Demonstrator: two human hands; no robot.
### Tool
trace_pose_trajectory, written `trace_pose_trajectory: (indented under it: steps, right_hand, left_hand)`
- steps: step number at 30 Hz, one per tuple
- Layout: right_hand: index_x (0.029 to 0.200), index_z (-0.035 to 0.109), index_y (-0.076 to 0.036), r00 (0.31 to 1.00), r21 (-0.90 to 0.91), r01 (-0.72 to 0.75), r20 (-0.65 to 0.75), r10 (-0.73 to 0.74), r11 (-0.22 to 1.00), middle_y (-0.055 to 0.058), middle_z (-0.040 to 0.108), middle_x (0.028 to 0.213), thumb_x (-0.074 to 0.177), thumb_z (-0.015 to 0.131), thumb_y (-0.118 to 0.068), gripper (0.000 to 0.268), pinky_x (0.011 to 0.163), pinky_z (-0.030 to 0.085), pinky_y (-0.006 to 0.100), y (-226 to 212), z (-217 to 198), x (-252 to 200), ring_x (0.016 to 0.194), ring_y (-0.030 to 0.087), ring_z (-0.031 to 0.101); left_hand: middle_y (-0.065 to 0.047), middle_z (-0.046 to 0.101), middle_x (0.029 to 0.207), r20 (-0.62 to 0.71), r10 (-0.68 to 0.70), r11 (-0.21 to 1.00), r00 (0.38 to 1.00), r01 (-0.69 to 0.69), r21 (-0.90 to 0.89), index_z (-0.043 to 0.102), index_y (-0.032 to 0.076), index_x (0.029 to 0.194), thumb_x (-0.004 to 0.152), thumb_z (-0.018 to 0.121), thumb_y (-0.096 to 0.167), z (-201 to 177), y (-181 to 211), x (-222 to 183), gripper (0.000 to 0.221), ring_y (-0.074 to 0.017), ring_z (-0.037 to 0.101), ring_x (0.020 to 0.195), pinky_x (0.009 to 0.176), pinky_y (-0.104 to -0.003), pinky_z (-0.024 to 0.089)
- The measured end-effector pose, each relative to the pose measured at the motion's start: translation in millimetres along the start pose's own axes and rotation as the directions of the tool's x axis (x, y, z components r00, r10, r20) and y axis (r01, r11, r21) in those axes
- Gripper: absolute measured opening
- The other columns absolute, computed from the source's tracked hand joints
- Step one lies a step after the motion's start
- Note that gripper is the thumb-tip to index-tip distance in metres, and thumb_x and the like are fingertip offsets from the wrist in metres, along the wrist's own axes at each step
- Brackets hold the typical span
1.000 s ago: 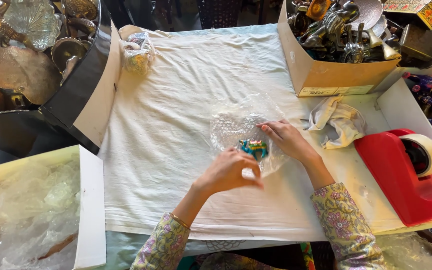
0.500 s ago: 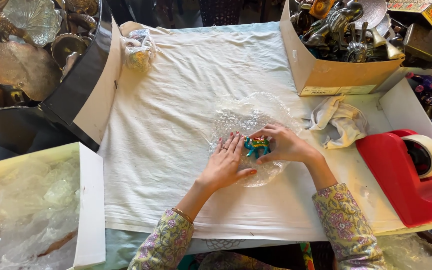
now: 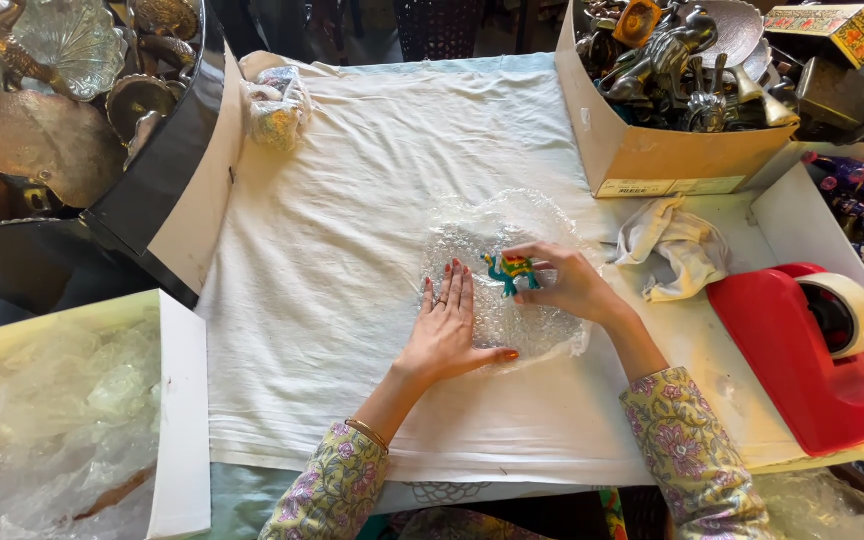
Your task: The person wraps a small colorful figurine in bubble wrap on a white cloth-covered table. They use a red tape dispenser to apply tape and blue scissors to trim the excess bubble wrap. The wrapped item is then placed into a white box.
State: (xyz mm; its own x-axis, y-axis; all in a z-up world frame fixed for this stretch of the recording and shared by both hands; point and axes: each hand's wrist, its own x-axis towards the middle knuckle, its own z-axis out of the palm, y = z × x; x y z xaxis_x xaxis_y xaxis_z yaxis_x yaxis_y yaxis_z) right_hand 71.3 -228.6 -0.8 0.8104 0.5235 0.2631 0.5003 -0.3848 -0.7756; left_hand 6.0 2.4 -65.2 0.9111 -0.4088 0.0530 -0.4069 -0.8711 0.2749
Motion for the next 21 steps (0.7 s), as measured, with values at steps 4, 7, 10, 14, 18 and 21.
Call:
trace_pose_trajectory:
  steps: [4,7,10,14,18,21]
  right_hand:
    - [0.132,0.068,-0.017,0.997,-0.103,-0.009,0.075,0.017,0.995,0.003,0.072,0.125,0.069,0.089,-0.009,0.067,0.098,0.056,0.033,-5.4,1.0,0.3,0.114,0.018,0.066]
    - [0.133,0.067,-0.017,0.996,-0.087,-0.006,0.088,0.014,0.996,0.003,0.072,0.126,0.069,0.088,-0.009,0.068,0.098,0.055,0.033,-7.9,-0.4,0.6,0.114,0.018,0.065]
    - [0.134,0.066,-0.017,0.996,-0.074,0.000,0.091,0.007,0.997,0.004,0.070,0.129,0.070,0.087,-0.008,0.068,0.100,0.054,0.033,-1.9,-1.7,0.0,0.115,0.018,0.065]
    - [0.134,0.066,-0.017,0.995,-0.085,-0.015,0.094,0.023,0.996,0.006,0.067,0.133,0.068,0.089,-0.010,0.070,0.103,0.053,0.034,5.5,-1.8,-0.3,0.118,0.020,0.064]
    - [0.129,0.071,-0.015,0.990,-0.170,0.135,0.071,-0.125,0.976,0.012,0.058,0.140,0.065,0.093,-0.010,0.068,0.106,0.049,0.038,6.3,-2.6,-1.1,0.128,0.026,0.057]
    - [0.132,0.068,-0.015,0.995,-0.093,0.070,0.073,-0.064,0.993,0.010,0.057,0.141,0.068,0.091,-0.014,0.068,0.106,0.050,0.037,-1.8,-3.7,-1.5,0.128,0.024,0.058]
  left_hand:
    - [-0.034,-0.001,0.166,-0.015,-0.024,0.999,1.000,0.024,0.025,-0.005,-0.017,0.155,0.074,0.048,0.096,4.4,-0.9,0.8,0.148,-0.0423,-0.004,0.156,0.124,-0.056,-0.001]
    - [-0.035,-0.003,0.165,0.002,-0.015,0.998,1.000,0.015,0.053,-0.005,-0.016,0.154,0.074,0.046,0.097,5.1,-2.6,2.1,0.148,-0.0426,-0.006,0.155,0.123,-0.056,-0.002]
    - [-0.034,-0.003,0.165,0.018,-0.023,0.998,1.000,0.022,0.058,-0.006,-0.016,0.154,0.072,0.045,0.098,1.8,-2.7,0.8,0.150,-0.0424,-0.007,0.156,0.123,-0.056,-0.003]
    - [-0.035,-0.004,0.165,0.021,-0.018,0.998,1.000,0.017,0.053,-0.007,-0.017,0.154,0.072,0.046,0.099,0.8,-3.6,0.6,0.151,-0.0429,-0.009,0.155,0.123,-0.056,-0.004]
    - [-0.033,-0.004,0.166,0.042,-0.024,0.999,0.999,0.022,0.048,-0.007,-0.015,0.154,0.071,0.046,0.098,1.0,-3.1,0.8,0.150,-0.0415,-0.009,0.156,0.123,-0.056,-0.004]
    - [-0.034,-0.004,0.166,0.032,-0.021,0.999,0.999,0.019,0.047,-0.007,-0.016,0.154,0.072,0.047,0.098,2.1,-3.4,0.3,0.151,-0.0419,-0.009,0.155,0.123,-0.056,-0.004]
